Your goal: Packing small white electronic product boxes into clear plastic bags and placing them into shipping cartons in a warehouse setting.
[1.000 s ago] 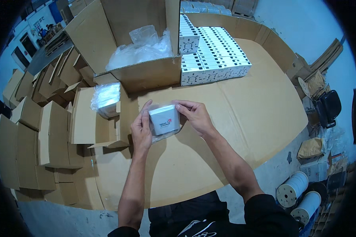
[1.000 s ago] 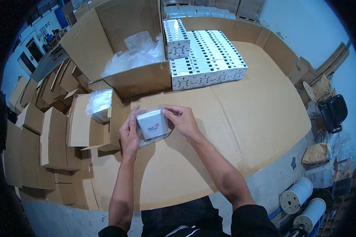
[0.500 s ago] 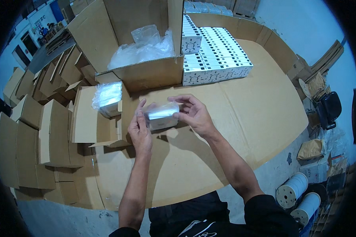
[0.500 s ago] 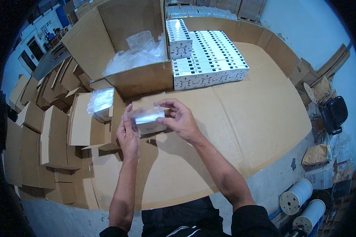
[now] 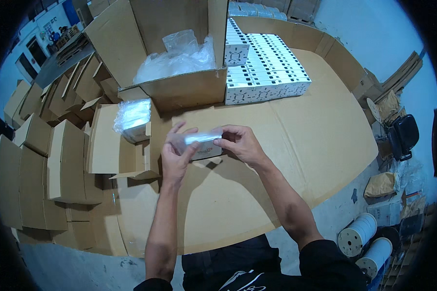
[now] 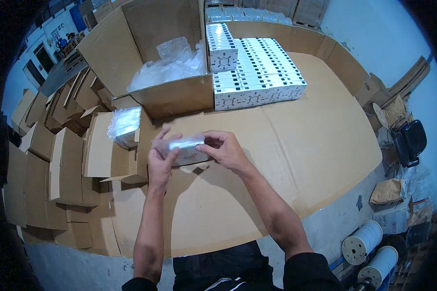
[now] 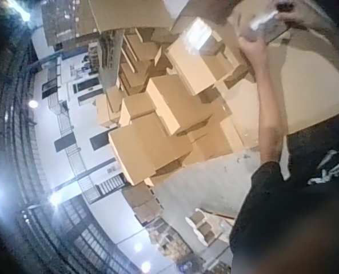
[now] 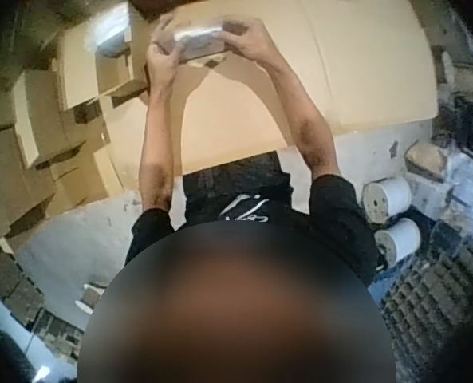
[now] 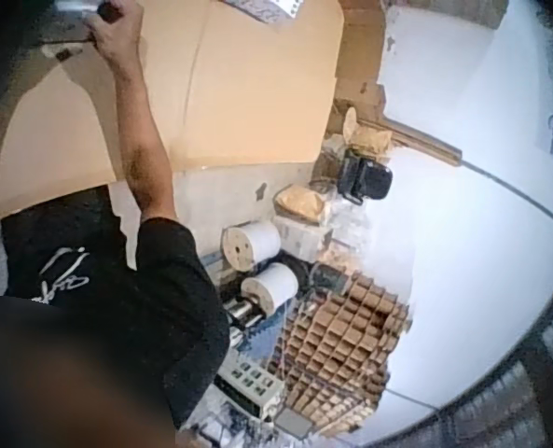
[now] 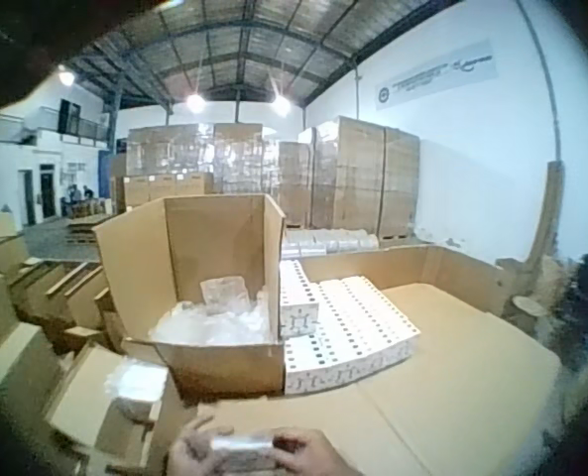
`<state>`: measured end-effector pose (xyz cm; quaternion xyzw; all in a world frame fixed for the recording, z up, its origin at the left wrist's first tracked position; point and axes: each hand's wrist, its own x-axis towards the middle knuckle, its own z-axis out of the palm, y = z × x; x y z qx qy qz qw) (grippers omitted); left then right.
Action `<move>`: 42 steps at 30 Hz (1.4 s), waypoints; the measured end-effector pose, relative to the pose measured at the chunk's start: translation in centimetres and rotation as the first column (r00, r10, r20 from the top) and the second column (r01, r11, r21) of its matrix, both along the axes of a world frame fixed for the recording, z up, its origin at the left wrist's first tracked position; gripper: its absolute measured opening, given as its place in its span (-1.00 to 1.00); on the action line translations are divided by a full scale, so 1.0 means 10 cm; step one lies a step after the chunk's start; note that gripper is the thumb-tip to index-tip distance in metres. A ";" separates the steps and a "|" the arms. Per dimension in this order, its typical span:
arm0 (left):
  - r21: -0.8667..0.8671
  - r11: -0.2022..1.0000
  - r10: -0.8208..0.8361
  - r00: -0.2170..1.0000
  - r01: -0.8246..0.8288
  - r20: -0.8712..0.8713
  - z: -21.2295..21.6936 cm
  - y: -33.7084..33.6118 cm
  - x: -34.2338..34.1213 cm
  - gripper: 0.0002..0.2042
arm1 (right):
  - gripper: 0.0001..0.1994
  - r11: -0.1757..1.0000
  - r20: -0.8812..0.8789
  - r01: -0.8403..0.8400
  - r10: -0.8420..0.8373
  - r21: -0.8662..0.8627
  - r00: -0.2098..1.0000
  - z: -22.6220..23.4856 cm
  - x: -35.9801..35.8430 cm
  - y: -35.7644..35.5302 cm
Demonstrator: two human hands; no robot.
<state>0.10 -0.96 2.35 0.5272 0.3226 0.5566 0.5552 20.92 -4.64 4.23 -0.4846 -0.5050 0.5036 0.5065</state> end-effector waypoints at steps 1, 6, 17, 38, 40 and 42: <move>-0.043 0.997 -0.063 0.994 0.059 -0.094 0.02 -0.02 -0.04 -0.61 | -0.74 0.998 -0.020 -0.021 0.020 -0.051 1.000 0.03 0.03 -0.01; -0.149 0.985 -0.111 0.981 0.087 -0.157 0.02 -0.04 -0.09 -0.74 | -0.82 1.000 -0.092 -0.024 0.022 -0.013 0.995 0.02 0.04 0.00; -0.197 0.980 0.058 0.992 -0.035 0.112 -0.16 -0.05 0.09 -0.81 | -0.79 0.992 -0.169 0.061 -0.042 0.109 0.985 -0.19 0.00 0.07; 0.846 0.511 0.637 0.727 -0.150 -0.256 0.17 -0.23 0.11 -0.76 | -0.71 0.996 0.036 -0.075 0.076 -0.039 0.996 0.08 0.15 -0.01; 0.847 0.530 0.585 0.740 -0.039 -0.332 0.25 -0.26 0.12 -0.69 | -0.70 0.996 0.053 -0.083 0.082 0.015 0.995 0.06 0.15 0.00; 0.759 0.649 0.459 0.770 0.049 -0.443 0.23 -0.24 0.14 -0.70 | -0.70 0.985 0.127 -0.116 0.100 0.125 0.987 0.05 0.15 0.02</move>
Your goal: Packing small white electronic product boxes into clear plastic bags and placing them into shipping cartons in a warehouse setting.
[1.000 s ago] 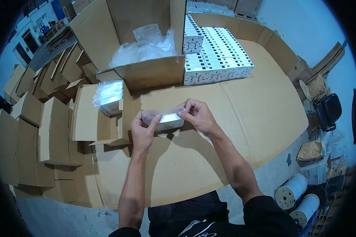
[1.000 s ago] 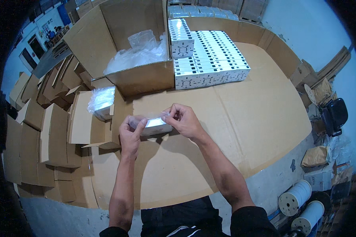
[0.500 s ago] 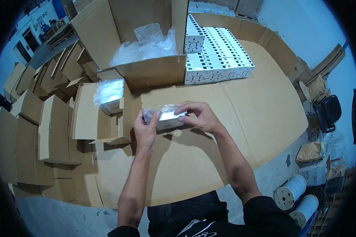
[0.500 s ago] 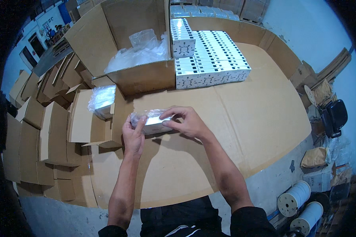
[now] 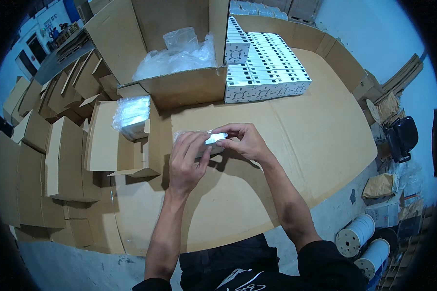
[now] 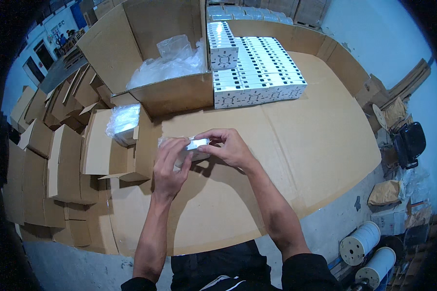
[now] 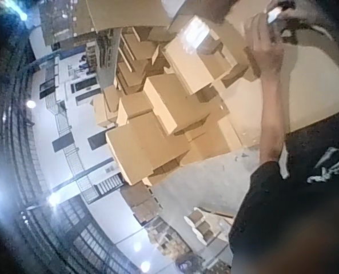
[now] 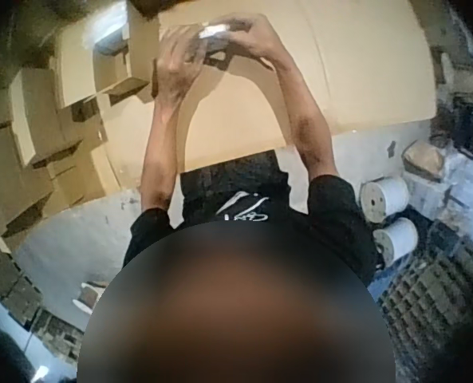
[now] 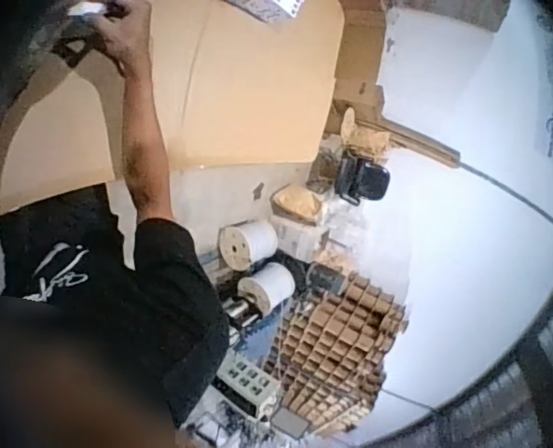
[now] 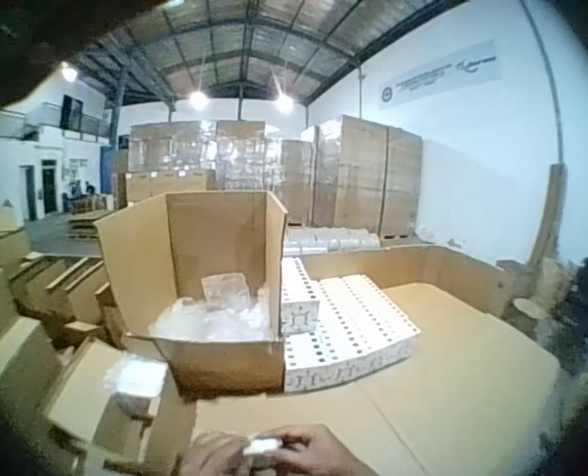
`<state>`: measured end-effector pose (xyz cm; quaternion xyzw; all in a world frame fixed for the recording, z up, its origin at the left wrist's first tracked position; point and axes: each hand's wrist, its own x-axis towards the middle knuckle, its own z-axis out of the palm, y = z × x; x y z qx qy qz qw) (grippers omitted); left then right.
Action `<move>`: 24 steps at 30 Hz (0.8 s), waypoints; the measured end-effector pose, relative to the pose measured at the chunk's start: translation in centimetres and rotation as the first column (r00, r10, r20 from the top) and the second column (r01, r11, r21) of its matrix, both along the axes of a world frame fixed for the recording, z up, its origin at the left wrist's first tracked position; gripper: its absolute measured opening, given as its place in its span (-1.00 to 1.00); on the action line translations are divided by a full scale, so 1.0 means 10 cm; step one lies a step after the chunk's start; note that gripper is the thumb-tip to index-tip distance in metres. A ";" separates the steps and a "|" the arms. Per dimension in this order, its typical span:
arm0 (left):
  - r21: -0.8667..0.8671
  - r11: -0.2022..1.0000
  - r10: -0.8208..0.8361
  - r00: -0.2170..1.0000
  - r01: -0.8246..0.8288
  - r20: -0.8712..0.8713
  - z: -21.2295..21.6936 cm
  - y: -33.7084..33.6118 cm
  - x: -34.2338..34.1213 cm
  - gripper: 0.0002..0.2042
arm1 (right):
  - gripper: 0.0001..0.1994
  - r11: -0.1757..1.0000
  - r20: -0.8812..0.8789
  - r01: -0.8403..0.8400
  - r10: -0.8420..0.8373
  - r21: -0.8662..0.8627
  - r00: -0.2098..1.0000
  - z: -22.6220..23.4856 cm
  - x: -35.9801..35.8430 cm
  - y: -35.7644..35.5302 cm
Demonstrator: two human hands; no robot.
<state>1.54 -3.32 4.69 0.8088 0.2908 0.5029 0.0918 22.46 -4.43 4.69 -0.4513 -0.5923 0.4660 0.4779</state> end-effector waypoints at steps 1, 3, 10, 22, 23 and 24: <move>-0.027 1.000 0.011 1.000 -0.011 -0.009 -0.04 0.02 -0.02 -0.66 | -0.70 1.000 -0.001 -0.001 0.001 0.001 1.000 0.02 0.00 -0.01; -0.194 0.981 -0.016 0.999 0.026 0.051 -0.08 0.03 -0.06 -0.66 | -0.72 0.987 -0.003 0.006 -0.007 -0.159 1.000 0.08 -0.01 -0.03; -0.706 0.629 -0.019 0.914 0.326 0.405 -0.13 0.10 -0.08 -0.71 | -0.70 0.969 0.310 0.004 -0.082 0.246 0.947 0.16 0.04 -0.02; -0.577 0.816 0.093 0.994 -0.041 0.061 -0.32 -0.48 -0.29 -0.32 | -0.78 0.960 0.853 -0.232 -0.013 0.157 0.521 0.71 -0.10 0.24; -0.532 0.841 0.077 0.995 -0.095 -0.056 -0.36 -0.65 -0.42 -0.32 | -0.78 0.941 0.811 -0.233 -0.069 0.247 0.581 0.75 -0.13 0.31; -0.485 0.862 0.089 0.985 -0.150 -0.147 -0.33 -0.83 -0.58 -0.37 | -0.79 0.911 0.754 -0.235 -0.114 0.339 0.646 0.83 -0.22 0.37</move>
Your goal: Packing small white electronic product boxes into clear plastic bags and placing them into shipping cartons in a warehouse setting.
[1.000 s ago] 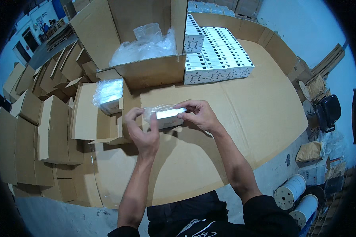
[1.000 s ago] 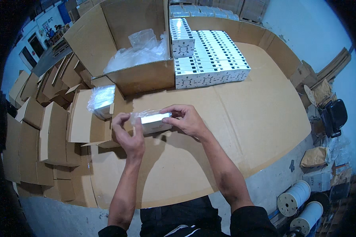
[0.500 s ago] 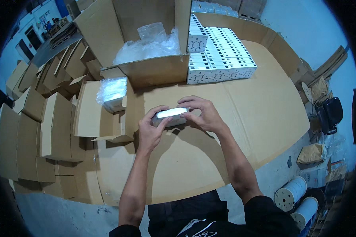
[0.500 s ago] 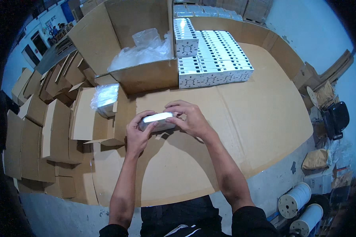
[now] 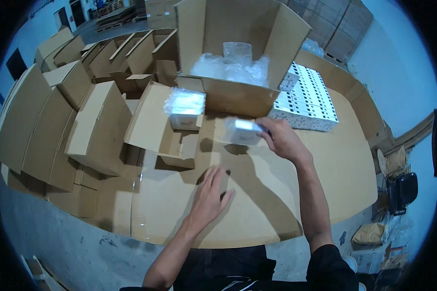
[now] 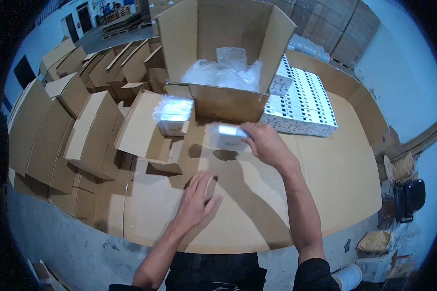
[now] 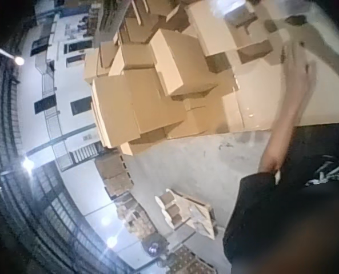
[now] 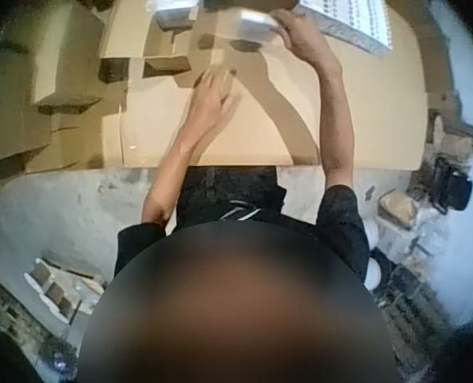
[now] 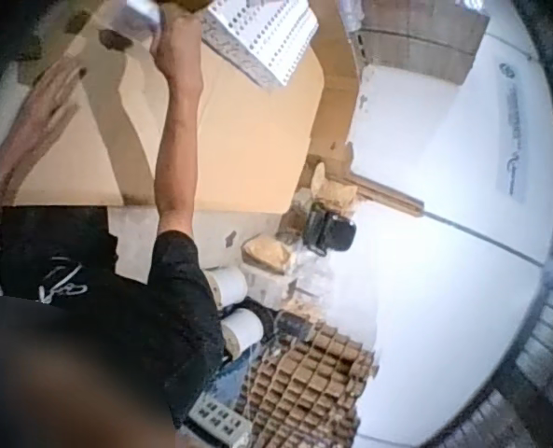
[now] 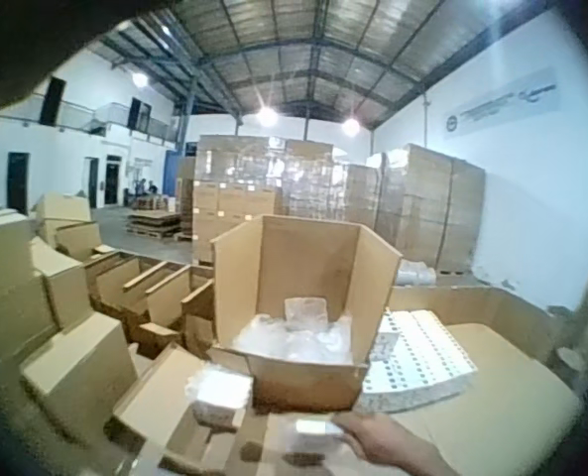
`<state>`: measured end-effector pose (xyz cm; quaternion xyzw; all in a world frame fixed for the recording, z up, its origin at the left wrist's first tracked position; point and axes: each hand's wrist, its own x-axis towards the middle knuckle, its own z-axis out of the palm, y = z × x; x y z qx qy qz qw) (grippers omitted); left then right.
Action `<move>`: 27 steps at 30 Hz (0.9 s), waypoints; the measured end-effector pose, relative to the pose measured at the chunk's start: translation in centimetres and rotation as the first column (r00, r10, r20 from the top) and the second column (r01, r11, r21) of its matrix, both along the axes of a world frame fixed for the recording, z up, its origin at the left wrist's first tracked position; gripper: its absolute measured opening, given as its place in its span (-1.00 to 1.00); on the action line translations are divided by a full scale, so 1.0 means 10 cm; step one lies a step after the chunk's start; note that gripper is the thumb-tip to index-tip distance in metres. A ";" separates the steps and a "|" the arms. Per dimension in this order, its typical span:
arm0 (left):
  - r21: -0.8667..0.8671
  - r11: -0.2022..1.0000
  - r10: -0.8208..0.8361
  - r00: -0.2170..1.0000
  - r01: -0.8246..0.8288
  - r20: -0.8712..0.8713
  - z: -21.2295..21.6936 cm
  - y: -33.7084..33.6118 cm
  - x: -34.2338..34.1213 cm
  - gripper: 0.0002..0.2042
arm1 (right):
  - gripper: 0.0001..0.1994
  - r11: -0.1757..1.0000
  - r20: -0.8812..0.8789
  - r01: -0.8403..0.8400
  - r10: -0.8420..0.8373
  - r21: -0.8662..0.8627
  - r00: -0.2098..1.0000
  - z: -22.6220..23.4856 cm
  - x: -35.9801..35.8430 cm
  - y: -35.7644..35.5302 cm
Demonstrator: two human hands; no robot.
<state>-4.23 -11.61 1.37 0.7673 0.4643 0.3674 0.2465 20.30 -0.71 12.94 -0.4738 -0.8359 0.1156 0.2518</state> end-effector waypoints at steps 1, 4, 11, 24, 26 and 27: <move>0.036 0.999 -0.003 0.996 0.006 -0.089 0.02 -0.14 -0.10 -0.43 | -0.79 1.000 -0.068 0.025 -0.026 -0.017 0.997 0.09 -0.11 0.04; 0.048 0.999 -0.001 0.994 0.006 -0.106 0.06 -0.32 -0.29 -0.59 | -0.80 0.999 -0.427 -0.026 0.040 0.037 0.903 -0.02 -0.65 0.24; 0.063 0.997 0.059 0.995 -0.055 -0.075 0.01 -0.23 -0.22 -0.69 | -0.76 0.958 -0.349 -0.271 0.222 -0.096 0.910 -0.23 -1.28 0.61; 0.073 0.997 0.036 0.997 -0.031 -0.064 0.00 -0.22 -0.26 -0.69 | -0.74 0.967 -0.126 -0.253 0.248 -0.023 0.961 -0.21 -1.10 0.61; 0.073 0.997 0.038 0.997 -0.033 -0.073 -0.01 -0.22 -0.26 -0.69 | -0.75 0.962 -0.054 -0.272 0.273 0.014 0.961 -0.22 -1.15 0.66; 0.073 0.997 0.043 0.996 -0.038 -0.073 -0.01 -0.22 -0.27 -0.69 | -0.75 0.954 0.019 -0.296 0.295 0.051 0.955 -0.21 -1.18 0.68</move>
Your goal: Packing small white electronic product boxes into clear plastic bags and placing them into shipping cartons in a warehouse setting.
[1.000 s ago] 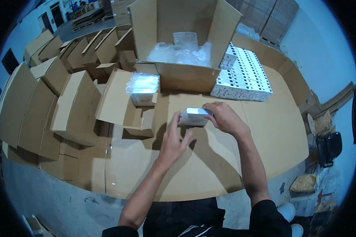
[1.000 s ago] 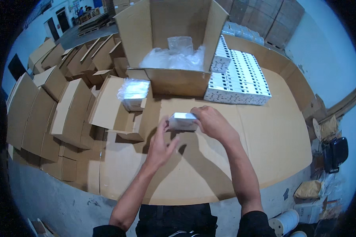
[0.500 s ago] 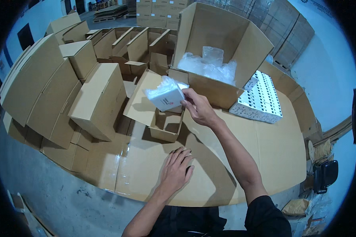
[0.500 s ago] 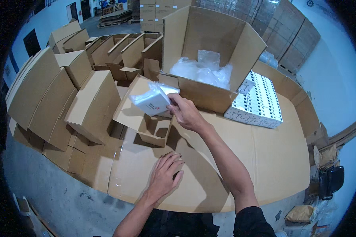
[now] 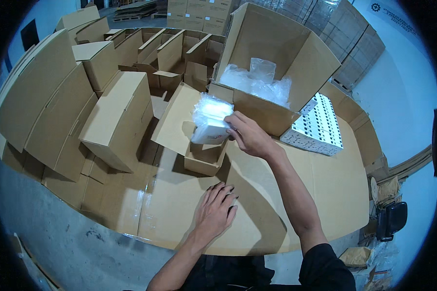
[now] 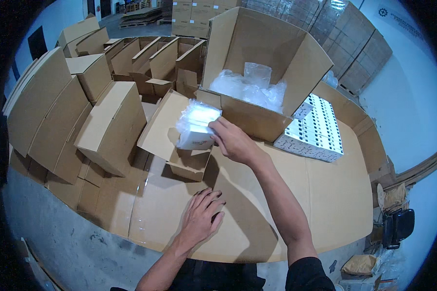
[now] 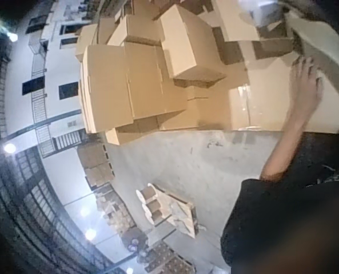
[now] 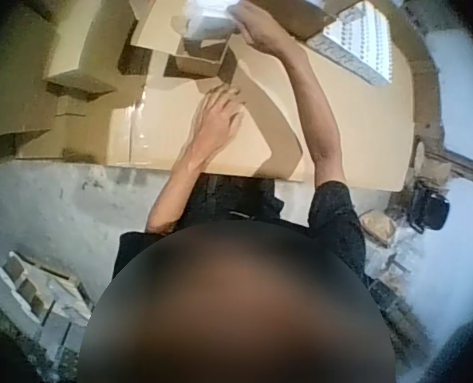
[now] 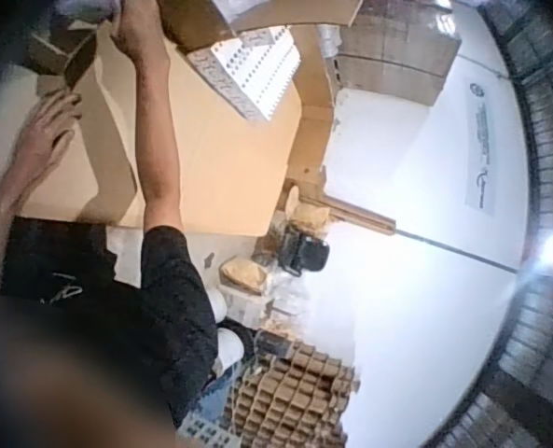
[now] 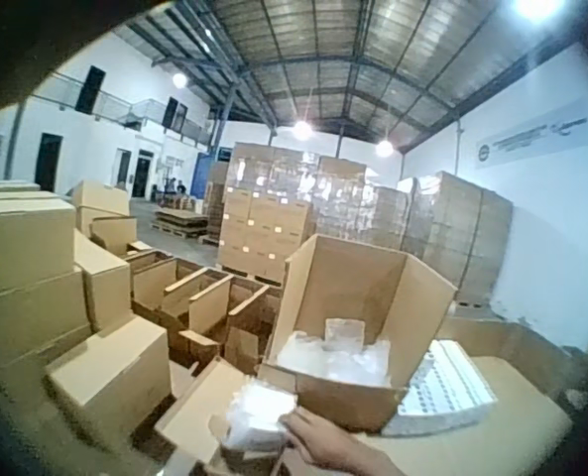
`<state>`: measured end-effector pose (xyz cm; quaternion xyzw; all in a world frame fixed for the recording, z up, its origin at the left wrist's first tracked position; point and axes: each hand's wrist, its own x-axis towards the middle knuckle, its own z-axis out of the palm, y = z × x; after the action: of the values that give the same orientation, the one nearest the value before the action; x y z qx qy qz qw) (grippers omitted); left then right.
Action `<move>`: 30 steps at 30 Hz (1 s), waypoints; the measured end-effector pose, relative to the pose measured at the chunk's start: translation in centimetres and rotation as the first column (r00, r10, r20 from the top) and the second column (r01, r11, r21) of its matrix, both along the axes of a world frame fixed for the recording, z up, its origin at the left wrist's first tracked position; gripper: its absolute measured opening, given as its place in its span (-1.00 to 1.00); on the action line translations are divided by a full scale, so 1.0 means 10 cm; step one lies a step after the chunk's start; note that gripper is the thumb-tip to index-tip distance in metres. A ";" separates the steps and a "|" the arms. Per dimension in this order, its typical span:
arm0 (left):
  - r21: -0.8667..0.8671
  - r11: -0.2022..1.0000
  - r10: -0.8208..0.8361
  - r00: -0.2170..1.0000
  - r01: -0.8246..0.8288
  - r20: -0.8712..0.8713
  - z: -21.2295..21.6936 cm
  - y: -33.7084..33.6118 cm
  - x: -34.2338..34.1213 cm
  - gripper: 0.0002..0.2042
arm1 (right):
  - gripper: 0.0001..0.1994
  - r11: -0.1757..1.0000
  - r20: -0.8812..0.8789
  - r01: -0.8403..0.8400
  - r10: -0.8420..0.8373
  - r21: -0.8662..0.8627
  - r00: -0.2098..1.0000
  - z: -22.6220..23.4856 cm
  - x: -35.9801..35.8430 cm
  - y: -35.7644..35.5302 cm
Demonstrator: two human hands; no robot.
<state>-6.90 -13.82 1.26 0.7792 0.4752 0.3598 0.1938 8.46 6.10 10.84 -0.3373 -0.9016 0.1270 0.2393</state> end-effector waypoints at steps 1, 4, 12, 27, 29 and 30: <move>0.000 1.000 0.005 1.000 -0.005 0.000 0.00 0.00 0.00 -0.69 | -0.75 1.000 0.001 0.002 -0.002 0.000 1.000 0.00 -0.04 0.00; -0.019 1.000 0.007 1.000 -0.007 -0.010 0.01 -0.01 0.00 -0.68 | -0.74 0.998 0.180 0.056 -0.056 0.004 0.982 -0.02 -0.17 0.03; -0.015 1.000 0.001 1.000 -0.001 -0.011 0.06 0.01 -0.01 -0.69 | -0.81 0.955 0.148 0.274 -0.289 0.116 0.946 -0.15 -0.39 -0.05; -0.050 0.998 -0.038 0.998 0.036 -0.058 0.09 0.01 0.03 -0.66 | -0.60 0.907 0.024 0.413 -0.416 0.087 0.909 -0.19 -0.32 -0.27; -0.055 0.996 -0.067 0.995 0.063 -0.068 0.10 0.02 0.07 -0.66 | -0.51 0.924 -0.013 0.380 -0.380 0.044 0.925 -0.25 -0.21 -0.32; -0.033 0.999 -0.037 0.996 0.034 -0.087 0.12 0.02 0.09 -0.66 | -0.41 0.943 -0.045 0.334 -0.333 0.008 0.942 -0.26 -0.14 -0.35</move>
<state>-6.03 -13.63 2.48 0.7992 0.4751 0.3143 0.1916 7.08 2.56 8.24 -0.4804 -0.8270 0.0851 0.2792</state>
